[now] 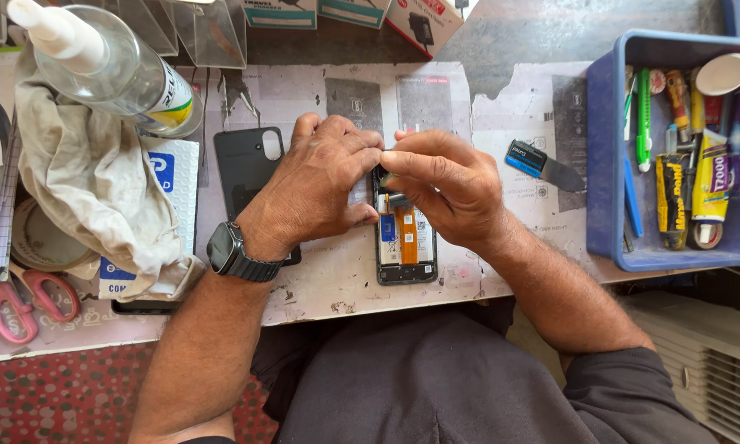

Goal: The person uses a green precision screwdriver and a green utility knife to scrape and pry around the camera module area of a disassembled smartphone. The person switches between tools and continues to work on the same region of the phone's interior.

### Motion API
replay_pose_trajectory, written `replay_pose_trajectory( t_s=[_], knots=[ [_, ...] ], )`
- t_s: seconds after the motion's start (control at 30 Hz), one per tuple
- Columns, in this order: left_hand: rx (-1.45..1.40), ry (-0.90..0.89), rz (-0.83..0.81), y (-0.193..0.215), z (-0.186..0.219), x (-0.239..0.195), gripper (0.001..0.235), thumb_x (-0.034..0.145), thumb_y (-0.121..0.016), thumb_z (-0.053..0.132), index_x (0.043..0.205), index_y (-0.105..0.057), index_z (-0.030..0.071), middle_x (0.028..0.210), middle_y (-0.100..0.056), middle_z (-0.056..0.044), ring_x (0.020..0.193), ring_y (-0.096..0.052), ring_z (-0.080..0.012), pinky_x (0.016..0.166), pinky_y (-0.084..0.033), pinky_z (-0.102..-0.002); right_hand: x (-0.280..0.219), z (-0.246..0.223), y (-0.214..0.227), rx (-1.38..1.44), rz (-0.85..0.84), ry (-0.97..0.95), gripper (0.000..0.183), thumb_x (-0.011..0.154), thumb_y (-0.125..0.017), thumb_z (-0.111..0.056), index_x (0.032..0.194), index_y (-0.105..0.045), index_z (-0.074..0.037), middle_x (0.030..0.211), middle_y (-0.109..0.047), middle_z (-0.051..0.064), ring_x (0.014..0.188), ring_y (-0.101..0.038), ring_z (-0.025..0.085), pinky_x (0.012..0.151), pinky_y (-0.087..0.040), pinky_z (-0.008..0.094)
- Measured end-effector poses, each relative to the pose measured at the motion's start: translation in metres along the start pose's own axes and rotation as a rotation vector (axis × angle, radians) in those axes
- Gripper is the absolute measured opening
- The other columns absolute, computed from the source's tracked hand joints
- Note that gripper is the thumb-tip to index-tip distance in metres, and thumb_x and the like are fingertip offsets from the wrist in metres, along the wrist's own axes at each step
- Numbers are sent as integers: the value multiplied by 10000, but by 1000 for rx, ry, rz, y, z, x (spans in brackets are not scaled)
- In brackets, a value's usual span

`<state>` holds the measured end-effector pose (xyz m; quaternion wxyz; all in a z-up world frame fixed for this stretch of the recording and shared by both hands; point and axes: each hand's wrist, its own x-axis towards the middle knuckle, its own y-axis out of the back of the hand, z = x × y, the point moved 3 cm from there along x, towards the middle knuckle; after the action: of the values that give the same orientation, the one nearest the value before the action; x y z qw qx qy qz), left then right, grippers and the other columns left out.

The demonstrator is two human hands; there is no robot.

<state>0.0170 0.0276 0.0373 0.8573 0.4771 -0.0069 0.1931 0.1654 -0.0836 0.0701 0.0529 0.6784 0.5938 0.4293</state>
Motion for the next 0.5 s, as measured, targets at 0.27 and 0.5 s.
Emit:
replay_pose_trajectory(
  t_s=[0.27, 0.5],
  knots=[
    [20, 6, -16, -2, -3, -2, 681, 592, -950, 361, 1171, -721, 83, 1290, -677, -55, 1217, -537, -267, 1076, -293, -509, -3, -1, 0, 16, 3, 2, 253, 942, -792, -62, 1175, -695, -77, 1051, -702, 122, 927, -723, 201, 768, -618, 310],
    [27, -1, -14, -1, -1, 0, 689, 584, -950, 373, 1169, -720, 91, 1301, -674, -57, 1223, -542, -267, 1076, -291, -510, -2, -1, 3, 41, -3, -16, 248, 978, -757, -68, 1209, -671, -45, 1082, -705, 155, 913, -732, 199, 749, -620, 293]
  ],
)
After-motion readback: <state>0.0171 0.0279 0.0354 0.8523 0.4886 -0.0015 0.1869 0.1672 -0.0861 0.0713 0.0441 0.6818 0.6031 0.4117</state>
